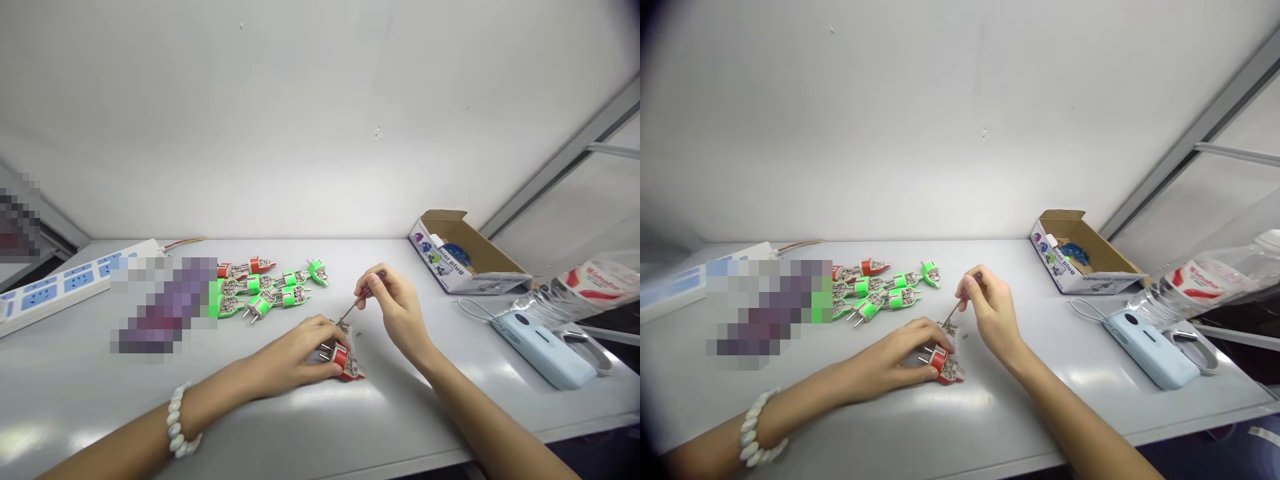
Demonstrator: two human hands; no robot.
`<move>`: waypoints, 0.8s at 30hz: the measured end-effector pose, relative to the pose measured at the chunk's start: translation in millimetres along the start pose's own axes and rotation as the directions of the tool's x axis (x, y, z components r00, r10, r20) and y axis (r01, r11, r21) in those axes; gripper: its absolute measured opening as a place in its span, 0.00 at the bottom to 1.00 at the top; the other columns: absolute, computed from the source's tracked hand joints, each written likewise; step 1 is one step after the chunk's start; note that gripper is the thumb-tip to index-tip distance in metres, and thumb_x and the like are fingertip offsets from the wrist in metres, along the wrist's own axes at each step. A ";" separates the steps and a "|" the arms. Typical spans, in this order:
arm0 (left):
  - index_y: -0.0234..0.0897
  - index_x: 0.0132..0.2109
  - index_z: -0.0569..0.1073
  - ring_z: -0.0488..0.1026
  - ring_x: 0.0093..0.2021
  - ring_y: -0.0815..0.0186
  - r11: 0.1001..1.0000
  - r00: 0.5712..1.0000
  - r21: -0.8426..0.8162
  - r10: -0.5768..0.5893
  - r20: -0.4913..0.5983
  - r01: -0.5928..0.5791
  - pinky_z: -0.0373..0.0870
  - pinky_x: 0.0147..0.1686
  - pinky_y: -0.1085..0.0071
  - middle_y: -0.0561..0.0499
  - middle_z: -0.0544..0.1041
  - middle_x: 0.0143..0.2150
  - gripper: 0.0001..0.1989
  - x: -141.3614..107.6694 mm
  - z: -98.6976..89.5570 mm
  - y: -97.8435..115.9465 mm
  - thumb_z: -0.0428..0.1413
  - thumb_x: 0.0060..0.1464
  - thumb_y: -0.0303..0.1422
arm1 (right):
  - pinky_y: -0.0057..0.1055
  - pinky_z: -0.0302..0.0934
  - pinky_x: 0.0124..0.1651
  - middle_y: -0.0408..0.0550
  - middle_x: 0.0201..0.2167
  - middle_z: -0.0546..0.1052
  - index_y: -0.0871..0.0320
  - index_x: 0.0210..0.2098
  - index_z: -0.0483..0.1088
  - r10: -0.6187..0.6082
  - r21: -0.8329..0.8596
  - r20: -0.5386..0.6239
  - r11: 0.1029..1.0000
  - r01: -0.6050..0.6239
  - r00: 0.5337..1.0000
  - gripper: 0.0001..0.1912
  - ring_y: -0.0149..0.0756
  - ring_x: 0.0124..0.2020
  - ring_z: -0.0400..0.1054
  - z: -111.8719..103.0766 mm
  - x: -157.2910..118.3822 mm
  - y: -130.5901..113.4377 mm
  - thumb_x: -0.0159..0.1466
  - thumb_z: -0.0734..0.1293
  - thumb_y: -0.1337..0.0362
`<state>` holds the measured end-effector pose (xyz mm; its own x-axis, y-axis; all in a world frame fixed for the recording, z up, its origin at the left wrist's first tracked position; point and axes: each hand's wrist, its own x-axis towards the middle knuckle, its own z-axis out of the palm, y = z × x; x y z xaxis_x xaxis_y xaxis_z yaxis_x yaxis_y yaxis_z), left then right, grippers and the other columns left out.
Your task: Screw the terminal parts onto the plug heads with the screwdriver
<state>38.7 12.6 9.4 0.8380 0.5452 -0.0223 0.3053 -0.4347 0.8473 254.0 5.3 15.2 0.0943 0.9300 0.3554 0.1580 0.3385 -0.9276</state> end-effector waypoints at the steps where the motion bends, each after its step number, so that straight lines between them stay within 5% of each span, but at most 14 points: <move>1: 0.45 0.53 0.75 0.71 0.55 0.58 1.000 1.000 0.011 0.005 -0.012 -0.004 0.67 0.55 0.65 0.50 0.76 0.50 0.12 -0.6 -1.0 -0.2 0.61 0.64 0.34 | 0.33 0.64 0.34 0.41 0.28 0.74 0.56 0.31 0.68 -0.007 0.001 -0.007 1.000 0.007 1.000 0.17 0.31 0.24 0.71 -0.6 -0.2 -0.9 0.73 0.63 0.54; 10: 0.42 0.50 0.73 0.75 0.48 0.59 0.991 0.962 0.133 0.005 -0.272 0.032 0.69 0.49 0.65 0.50 0.78 0.48 0.08 -24.7 -21.2 -13.0 0.57 0.65 0.35 | 0.32 0.64 0.32 0.42 0.29 0.72 0.55 0.32 0.68 -0.069 -0.046 0.056 0.996 0.071 0.996 0.15 0.31 0.25 0.69 2.0 -9.4 -4.6 0.75 0.61 0.58; 16: 0.40 0.45 0.73 0.74 0.45 0.61 0.988 0.966 0.150 0.018 -0.259 0.022 0.70 0.45 0.67 0.50 0.77 0.45 0.04 -28.7 -19.0 -15.7 0.57 0.64 0.33 | 0.33 0.64 0.32 0.44 0.29 0.73 0.55 0.34 0.67 -0.081 -0.037 0.185 0.995 0.089 0.979 0.13 0.34 0.27 0.70 8.0 -17.0 -0.2 0.75 0.60 0.58; 24: 0.40 0.45 0.73 0.73 0.45 0.61 0.989 0.975 0.149 0.041 -0.218 -0.008 0.70 0.46 0.67 0.49 0.76 0.46 0.04 -28.4 -20.5 -17.5 0.58 0.63 0.30 | 0.34 0.65 0.33 0.44 0.30 0.74 0.54 0.35 0.68 -0.128 0.045 0.213 0.992 0.122 0.969 0.13 0.35 0.28 0.70 13.7 -20.8 0.9 0.75 0.60 0.57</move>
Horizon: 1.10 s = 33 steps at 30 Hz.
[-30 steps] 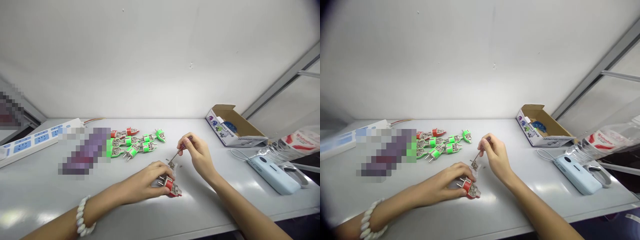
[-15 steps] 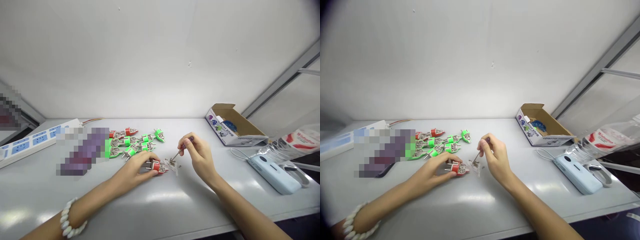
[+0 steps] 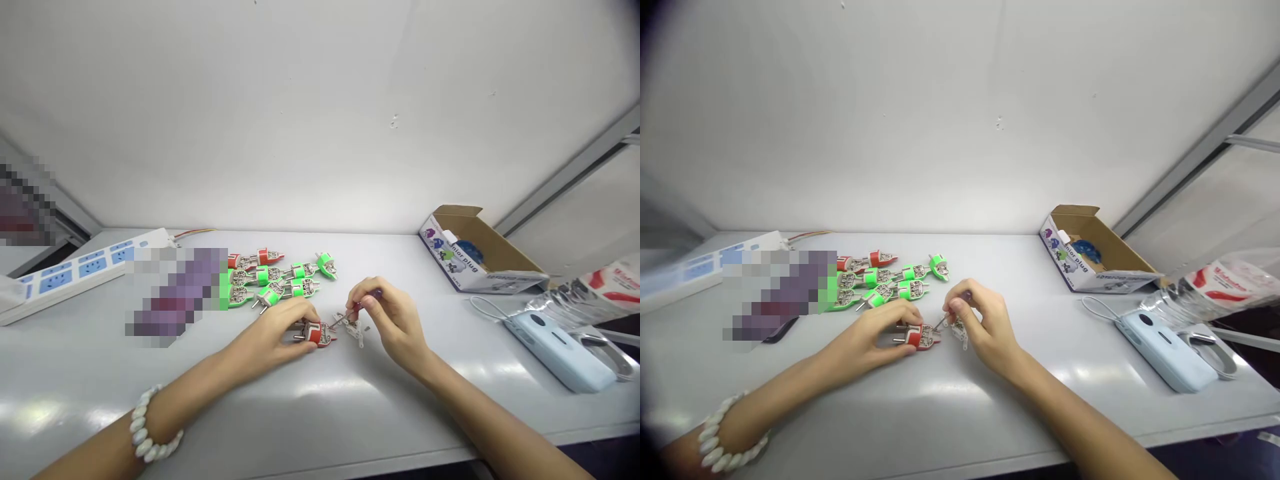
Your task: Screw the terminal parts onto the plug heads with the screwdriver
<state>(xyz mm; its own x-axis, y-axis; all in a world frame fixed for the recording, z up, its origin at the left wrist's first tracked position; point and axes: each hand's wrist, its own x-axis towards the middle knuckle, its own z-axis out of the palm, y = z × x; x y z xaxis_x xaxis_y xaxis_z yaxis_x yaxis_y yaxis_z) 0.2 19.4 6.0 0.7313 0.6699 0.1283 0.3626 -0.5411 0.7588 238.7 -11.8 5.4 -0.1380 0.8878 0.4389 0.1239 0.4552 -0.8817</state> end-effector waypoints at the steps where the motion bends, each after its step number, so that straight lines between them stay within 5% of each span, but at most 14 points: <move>1: 0.40 0.45 0.73 0.73 0.45 0.61 1.000 1.000 -0.001 0.000 0.005 0.000 0.70 0.47 0.67 0.50 0.76 0.46 0.05 -0.2 -0.3 -0.2 0.58 0.63 0.30 | 0.34 0.65 0.33 0.44 0.30 0.74 0.54 0.35 0.68 -0.001 0.002 -0.005 1.000 0.001 1.000 0.13 0.35 0.28 0.70 0.2 0.1 -0.2 0.75 0.60 0.57; 17: 0.41 0.45 0.73 0.73 0.45 0.60 1.000 1.000 0.026 0.012 0.029 -0.013 0.69 0.47 0.66 0.49 0.76 0.46 0.04 -1.8 -1.4 -0.3 0.57 0.64 0.30 | 0.36 0.66 0.37 0.45 0.33 0.72 0.54 0.35 0.72 -0.031 -0.057 0.002 0.998 0.031 1.000 0.11 0.37 0.33 0.70 -1.8 1.7 -6.2 0.73 0.64 0.58; 20: 0.41 0.46 0.73 0.73 0.46 0.60 1.000 0.999 0.022 0.020 0.027 -0.020 0.69 0.47 0.67 0.50 0.76 0.47 0.04 -2.0 -1.5 -0.6 0.58 0.64 0.30 | 0.37 0.66 0.40 0.44 0.33 0.73 0.52 0.38 0.73 -0.003 -0.072 -0.086 0.997 -0.003 0.996 0.03 0.38 0.36 0.70 -0.5 1.4 -7.2 0.69 0.70 0.61; 25: 0.41 0.46 0.73 0.73 0.46 0.59 1.000 0.999 0.023 0.018 0.029 -0.019 0.69 0.47 0.66 0.49 0.76 0.47 0.03 -2.2 -1.4 -1.3 0.57 0.65 0.31 | 0.36 0.67 0.40 0.40 0.30 0.74 0.52 0.35 0.68 0.070 0.045 -0.275 0.997 -0.060 0.959 0.13 0.38 0.34 0.72 3.4 -2.4 -5.5 0.60 0.78 0.65; 33: 0.41 0.45 0.73 0.73 0.47 0.59 1.000 0.999 0.016 0.020 0.033 -0.021 0.69 0.47 0.66 0.50 0.77 0.46 0.03 -2.3 -1.9 0.0 0.58 0.65 0.33 | 0.41 0.71 0.40 0.46 0.34 0.81 0.52 0.37 0.72 0.061 0.026 -0.122 0.998 -0.058 0.991 0.04 0.40 0.35 0.76 -3.9 -1.6 -10.7 0.68 0.71 0.63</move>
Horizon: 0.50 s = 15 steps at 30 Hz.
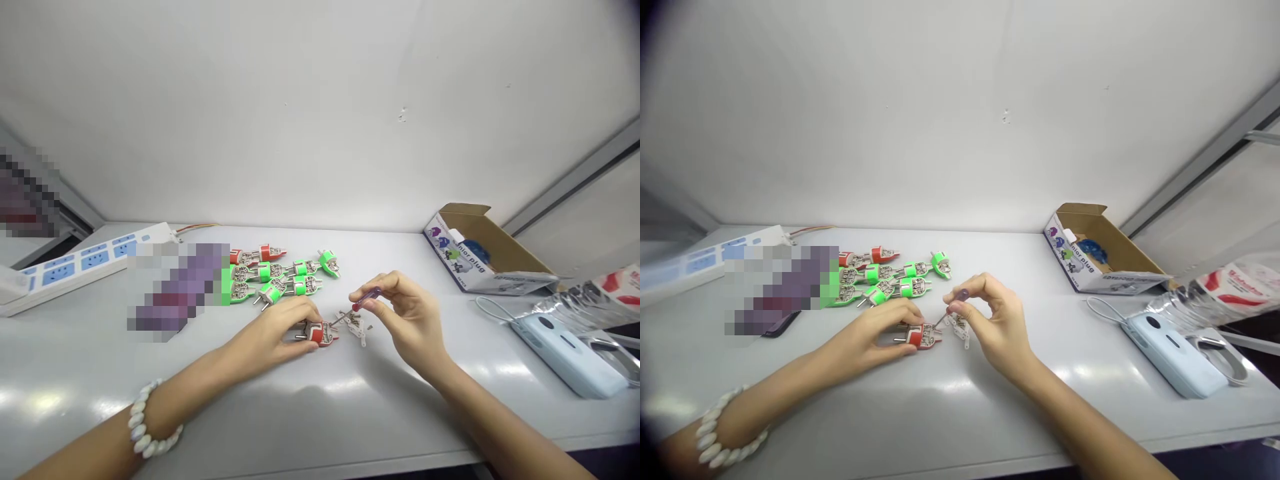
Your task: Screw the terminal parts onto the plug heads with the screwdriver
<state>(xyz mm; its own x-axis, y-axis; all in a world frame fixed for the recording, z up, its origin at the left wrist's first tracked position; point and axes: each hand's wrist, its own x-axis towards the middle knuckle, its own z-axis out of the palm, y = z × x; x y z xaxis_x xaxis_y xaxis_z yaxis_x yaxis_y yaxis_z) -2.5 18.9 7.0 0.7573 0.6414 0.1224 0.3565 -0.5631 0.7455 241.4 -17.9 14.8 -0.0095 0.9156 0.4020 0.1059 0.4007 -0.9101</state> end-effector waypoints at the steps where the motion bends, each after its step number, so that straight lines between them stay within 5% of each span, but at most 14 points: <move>1: 0.41 0.45 0.73 0.73 0.47 0.59 1.000 1.000 -0.001 0.002 -0.001 -0.002 0.69 0.47 0.66 0.50 0.76 0.46 0.03 -0.1 0.1 0.0 0.58 0.65 0.33 | 0.41 0.72 0.41 0.46 0.36 0.82 0.52 0.39 0.73 -0.005 -0.018 0.041 1.000 0.006 0.999 0.01 0.40 0.36 0.76 -0.9 0.5 -0.9 0.70 0.69 0.63; 10: 0.41 0.47 0.74 0.74 0.47 0.60 1.000 1.000 0.021 -0.003 -0.013 0.003 0.69 0.48 0.66 0.51 0.77 0.47 0.05 -1.4 0.8 -0.4 0.58 0.64 0.30 | 0.38 0.66 0.43 0.45 0.39 0.77 0.48 0.53 0.70 -0.075 -0.152 0.127 0.984 0.094 0.989 0.11 0.39 0.40 0.72 1.2 -1.7 -0.6 0.76 0.60 0.62; 15: 0.41 0.47 0.74 0.74 0.46 0.60 1.000 1.000 0.016 -0.002 -0.019 0.002 0.69 0.47 0.66 0.50 0.77 0.46 0.05 -1.0 0.9 0.4 0.58 0.64 0.32 | 0.38 0.67 0.38 0.45 0.36 0.74 0.47 0.46 0.78 -0.151 -0.174 -0.012 0.974 0.146 0.989 0.08 0.38 0.35 0.69 2.5 -2.4 1.8 0.71 0.67 0.64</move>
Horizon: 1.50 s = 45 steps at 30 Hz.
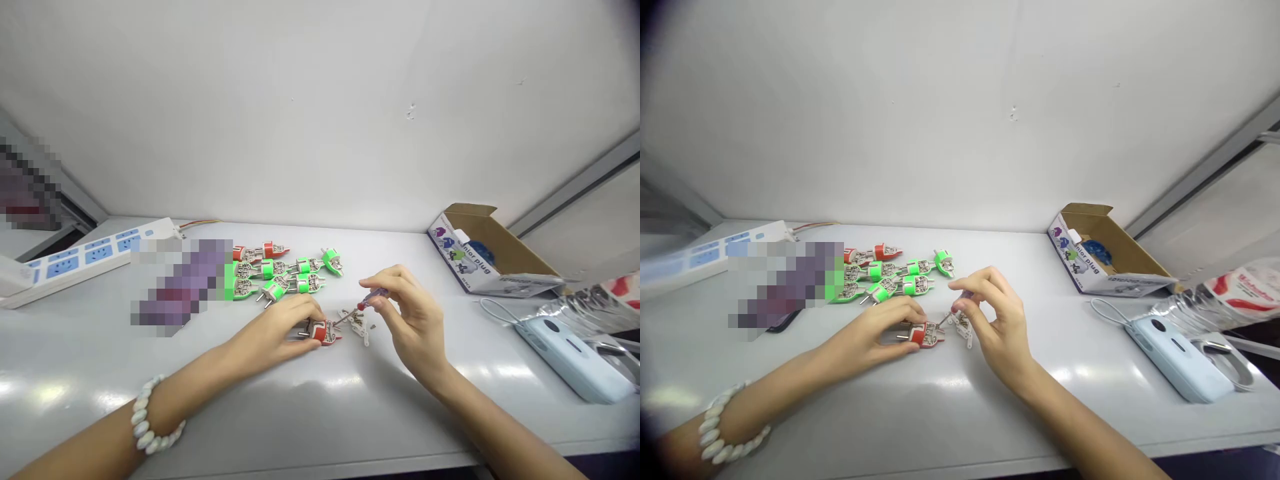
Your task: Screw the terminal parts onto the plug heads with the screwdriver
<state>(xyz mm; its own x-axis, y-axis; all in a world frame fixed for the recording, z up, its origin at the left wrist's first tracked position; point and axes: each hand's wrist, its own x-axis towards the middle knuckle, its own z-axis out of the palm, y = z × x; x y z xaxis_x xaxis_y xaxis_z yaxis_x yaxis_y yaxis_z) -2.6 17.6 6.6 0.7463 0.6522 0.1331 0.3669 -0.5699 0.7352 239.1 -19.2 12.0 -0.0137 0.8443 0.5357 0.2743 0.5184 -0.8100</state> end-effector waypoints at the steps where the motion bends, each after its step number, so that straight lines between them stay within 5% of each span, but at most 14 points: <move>1: 0.41 0.47 0.74 0.74 0.46 0.60 1.000 1.000 -0.003 0.001 -0.003 -0.001 0.69 0.47 0.66 0.50 0.77 0.45 0.05 0.0 0.1 0.2 0.58 0.64 0.32 | 0.38 0.67 0.38 0.44 0.35 0.74 0.47 0.46 0.78 0.003 0.002 -0.018 1.000 -0.003 1.000 0.08 0.38 0.34 0.69 -0.1 0.0 0.1 0.71 0.68 0.65; 11: 0.41 0.48 0.75 0.74 0.48 0.60 1.000 1.000 -0.023 0.004 -0.014 -0.004 0.69 0.49 0.66 0.51 0.77 0.47 0.06 -0.8 0.1 1.3 0.58 0.64 0.31 | 0.41 0.74 0.42 0.47 0.43 0.80 0.49 0.47 0.75 0.070 0.209 -0.044 0.976 -0.060 0.997 0.09 0.40 0.41 0.77 1.4 -0.6 -5.6 0.73 0.64 0.67; 16: 0.41 0.47 0.75 0.74 0.48 0.60 1.000 1.000 -0.020 0.003 -0.004 -0.003 0.69 0.49 0.66 0.50 0.77 0.47 0.05 -0.1 -0.1 2.0 0.58 0.64 0.31 | 0.37 0.75 0.35 0.42 0.33 0.75 0.50 0.40 0.75 0.106 0.292 -0.115 0.954 -0.068 0.988 0.07 0.38 0.35 0.77 5.0 -1.3 -5.3 0.66 0.73 0.69; 20: 0.41 0.46 0.75 0.74 0.48 0.60 1.000 1.000 -0.029 -0.001 -0.003 0.000 0.69 0.50 0.66 0.49 0.77 0.48 0.04 0.1 0.0 3.0 0.59 0.64 0.31 | 0.41 0.76 0.41 0.44 0.35 0.81 0.51 0.42 0.73 0.208 0.380 -0.093 0.911 -0.159 0.974 0.06 0.43 0.39 0.80 3.6 0.8 -5.7 0.67 0.72 0.68; 24: 0.41 0.47 0.75 0.74 0.48 0.60 1.000 1.000 -0.021 0.003 -0.005 -0.003 0.68 0.49 0.67 0.51 0.77 0.47 0.05 -0.1 -0.1 2.6 0.59 0.64 0.30 | 0.42 0.74 0.42 0.48 0.40 0.82 0.52 0.45 0.75 0.160 0.309 -0.060 0.942 -0.134 0.985 0.05 0.42 0.41 0.78 1.5 0.8 -5.0 0.72 0.66 0.65; 29: 0.41 0.47 0.75 0.74 0.48 0.60 1.000 1.000 -0.016 0.017 -0.008 -0.017 0.69 0.49 0.67 0.50 0.77 0.47 0.06 -0.3 0.5 0.9 0.59 0.64 0.30 | 0.37 0.73 0.37 0.43 0.35 0.77 0.52 0.40 0.76 0.067 0.138 -0.184 0.990 -0.041 0.981 0.04 0.36 0.34 0.74 1.8 -0.9 -2.6 0.66 0.73 0.67; 34: 0.41 0.48 0.75 0.74 0.48 0.60 1.000 1.000 -0.019 0.012 -0.002 -0.012 0.69 0.50 0.67 0.50 0.77 0.48 0.06 -0.8 1.3 -0.3 0.59 0.64 0.30 | 0.40 0.75 0.41 0.47 0.39 0.83 0.52 0.44 0.75 0.146 0.246 -0.111 0.962 -0.115 0.983 0.06 0.39 0.38 0.78 -1.2 2.4 -5.2 0.68 0.71 0.68; 41: 0.41 0.48 0.75 0.74 0.49 0.61 1.000 1.000 -0.018 0.018 -0.004 -0.018 0.68 0.50 0.67 0.50 0.77 0.48 0.07 -0.7 1.3 -0.7 0.59 0.64 0.28 | 0.38 0.74 0.38 0.43 0.37 0.79 0.51 0.42 0.75 0.043 0.141 -0.148 0.990 -0.023 0.988 0.05 0.36 0.35 0.76 1.4 -0.2 -3.5 0.68 0.71 0.68; 45: 0.41 0.48 0.75 0.73 0.48 0.62 0.999 0.999 -0.006 0.031 -0.007 -0.031 0.68 0.49 0.67 0.51 0.76 0.47 0.07 -0.8 1.6 -0.7 0.59 0.63 0.27 | 0.40 0.75 0.41 0.46 0.39 0.82 0.51 0.47 0.74 0.114 0.229 -0.083 0.969 -0.093 0.990 0.08 0.40 0.39 0.78 0.6 2.1 -4.9 0.69 0.70 0.68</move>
<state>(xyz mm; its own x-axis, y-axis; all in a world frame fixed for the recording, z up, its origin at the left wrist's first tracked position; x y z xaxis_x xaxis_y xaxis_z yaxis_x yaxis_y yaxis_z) -2.6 16.7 4.9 0.7535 0.6376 0.1605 0.3404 -0.5872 0.7344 237.2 -19.9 16.9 0.0972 0.8839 0.4574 0.0465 0.4550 -0.8893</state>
